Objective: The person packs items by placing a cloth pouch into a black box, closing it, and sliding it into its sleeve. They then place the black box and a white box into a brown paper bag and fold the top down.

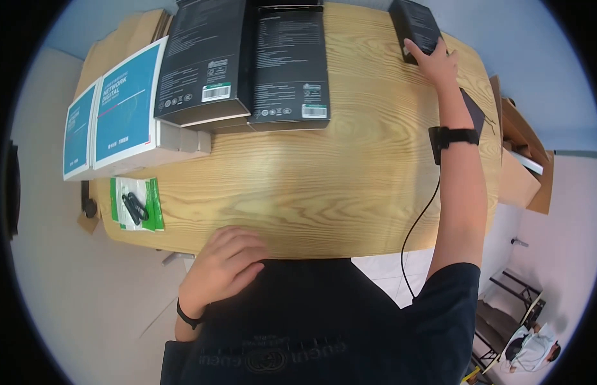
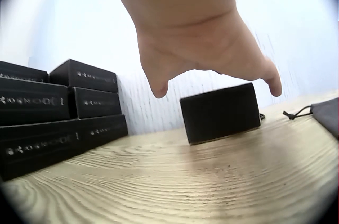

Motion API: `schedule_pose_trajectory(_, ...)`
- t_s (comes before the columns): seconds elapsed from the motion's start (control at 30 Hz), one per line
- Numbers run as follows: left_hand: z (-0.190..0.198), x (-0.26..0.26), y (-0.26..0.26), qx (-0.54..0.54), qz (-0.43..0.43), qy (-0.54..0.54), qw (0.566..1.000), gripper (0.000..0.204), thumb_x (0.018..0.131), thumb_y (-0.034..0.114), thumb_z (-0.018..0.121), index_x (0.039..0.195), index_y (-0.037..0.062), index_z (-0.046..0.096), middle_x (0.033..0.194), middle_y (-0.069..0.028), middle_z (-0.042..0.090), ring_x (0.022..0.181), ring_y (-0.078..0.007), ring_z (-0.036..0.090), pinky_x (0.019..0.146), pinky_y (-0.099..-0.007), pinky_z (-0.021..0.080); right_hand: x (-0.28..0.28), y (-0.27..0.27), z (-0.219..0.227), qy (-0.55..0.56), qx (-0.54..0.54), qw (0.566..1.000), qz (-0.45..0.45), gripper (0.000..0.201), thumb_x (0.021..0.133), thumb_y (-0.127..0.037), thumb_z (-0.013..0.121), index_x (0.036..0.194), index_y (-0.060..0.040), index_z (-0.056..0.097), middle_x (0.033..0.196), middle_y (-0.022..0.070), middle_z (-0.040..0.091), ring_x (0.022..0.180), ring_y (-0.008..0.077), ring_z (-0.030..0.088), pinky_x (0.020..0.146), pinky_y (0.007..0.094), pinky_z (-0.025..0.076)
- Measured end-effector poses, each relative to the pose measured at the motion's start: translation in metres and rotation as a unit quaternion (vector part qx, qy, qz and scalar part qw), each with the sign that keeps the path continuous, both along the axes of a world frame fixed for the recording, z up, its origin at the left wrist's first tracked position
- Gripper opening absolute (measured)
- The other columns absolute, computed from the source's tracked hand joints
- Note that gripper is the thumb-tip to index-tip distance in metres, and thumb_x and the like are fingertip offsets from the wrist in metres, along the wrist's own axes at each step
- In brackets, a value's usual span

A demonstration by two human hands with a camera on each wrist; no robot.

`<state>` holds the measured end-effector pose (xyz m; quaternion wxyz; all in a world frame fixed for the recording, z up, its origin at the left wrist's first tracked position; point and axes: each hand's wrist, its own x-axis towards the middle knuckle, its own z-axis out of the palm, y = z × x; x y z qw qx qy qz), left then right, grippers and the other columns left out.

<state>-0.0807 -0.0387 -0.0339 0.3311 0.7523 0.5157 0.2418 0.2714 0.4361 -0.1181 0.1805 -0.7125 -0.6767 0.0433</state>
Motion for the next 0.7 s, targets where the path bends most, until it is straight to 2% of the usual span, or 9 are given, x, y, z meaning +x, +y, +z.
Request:
schedule_pose_trajectory(0.07,-0.004,-0.001,-0.008,0.0,0.032,0.012,0.999,0.017,0.087,0.012,0.076,0.103,0.0063,0.073,0.112,-0.0072,0.069,0.11,-0.0287,0.063,0.101,-0.0429,0.047,-0.015,0.007,-0.012,0.028,0.0,1.0,-0.011,0.123,0.068,-0.085,0.07,0.155,-0.0032,0.04,0.149,0.0397,0.036,0.135,0.0515,0.047,0.113,0.0528,0.041)
schedule_pose_trajectory(0.13,-0.008,-0.002,-0.013,-0.005,0.067,0.002,0.998,0.019,0.081,0.007,0.078,0.1,0.007,0.073,0.111,-0.007,0.07,0.108,-0.0304,0.065,0.095,-0.0433,0.05,-0.03,-0.006,-0.009,0.031,0.018,0.996,-0.077,0.113,0.07,-0.077,0.075,0.146,0.0021,0.048,0.149,0.0391,0.04,0.133,0.0515,0.048,0.113,0.0548,0.039)
schedule_pose_trajectory(0.27,-0.015,-0.007,-0.015,-0.018,0.077,-0.017,0.997,0.018,0.08,0.005,0.078,0.098,0.0066,0.073,0.109,-0.007,0.07,0.106,-0.0299,0.066,0.093,-0.0428,0.05,-0.018,-0.035,-0.004,0.019,0.028,0.998,-0.054,0.104,0.07,-0.068,0.08,0.141,0.0006,0.049,0.142,0.0329,0.044,0.125,0.0464,0.054,0.107,0.0519,0.046)
schedule_pose_trajectory(0.33,-0.015,-0.008,-0.012,-0.01,0.078,-0.023,0.997,0.018,0.079,0.003,0.078,0.097,0.0061,0.073,0.107,-0.007,0.07,0.106,-0.03,0.066,0.092,-0.0426,0.05,0.011,-0.066,0.001,0.042,0.058,0.992,0.107,0.099,0.071,-0.049,0.088,0.145,-0.0003,0.045,0.143,0.0288,0.044,0.128,0.0432,0.052,0.108,0.0483,0.045)
schedule_pose_trajectory(0.4,-0.016,-0.011,-0.007,-0.005,0.066,-0.024,0.997,0.019,0.079,0.003,0.078,0.097,0.0061,0.073,0.108,-0.0068,0.07,0.105,-0.0297,0.066,0.091,-0.0423,0.05,0.019,-0.139,0.028,0.084,0.046,0.987,0.131,0.093,0.072,-0.035,0.091,0.145,-0.0011,0.044,0.145,0.0232,0.044,0.133,0.0377,0.048,0.111,0.0431,0.042)
schedule_pose_trajectory(0.47,-0.019,-0.012,-0.003,-0.004,0.05,-0.029,0.998,0.019,0.079,0.002,0.078,0.097,0.006,0.073,0.108,-0.0066,0.07,0.105,-0.0293,0.066,0.09,-0.0419,0.051,0.037,-0.206,0.034,0.287,-0.019,0.946,0.152,0.09,0.072,-0.03,0.091,0.145,-0.0027,0.046,0.147,0.0185,0.043,0.14,0.0325,0.042,0.115,0.0407,0.036)
schedule_pose_trajectory(0.57,-0.025,-0.012,0.002,-0.013,0.015,-0.039,0.999,0.025,0.079,0.002,0.078,0.103,0.0053,0.072,0.113,-0.0089,0.069,0.106,-0.0313,0.066,0.093,-0.0426,0.051,0.059,-0.292,0.044,0.27,-0.022,0.933,0.238,0.094,0.069,-0.026,0.091,0.147,-0.0047,0.044,0.151,0.017,0.038,0.143,0.0303,0.038,0.118,0.0419,0.032)
schedule_pose_trajectory(0.6,-0.027,-0.011,0.003,-0.034,0.024,-0.057,0.998,0.034,0.08,0.003,0.078,0.113,0.0047,0.069,0.121,-0.0119,0.066,0.113,-0.0335,0.063,0.098,-0.0434,0.049,0.063,-0.316,0.047,0.257,-0.036,0.929,0.266,0.096,0.067,-0.024,0.09,0.148,-0.0052,0.043,0.153,0.0171,0.036,0.144,0.0307,0.037,0.119,0.0426,0.031)
schedule_pose_trajectory(0.7,-0.033,-0.003,0.013,-0.068,0.037,-0.091,0.993,0.054,0.081,0.004,0.078,0.132,0.0035,0.06,0.14,-0.0179,0.056,0.129,-0.038,0.055,0.109,-0.0448,0.044,0.049,-0.368,0.04,0.347,-0.151,0.876,0.298,0.101,0.064,-0.014,0.087,0.153,-0.012,0.039,0.159,0.0196,0.03,0.15,0.0329,0.032,0.119,0.0436,0.033)
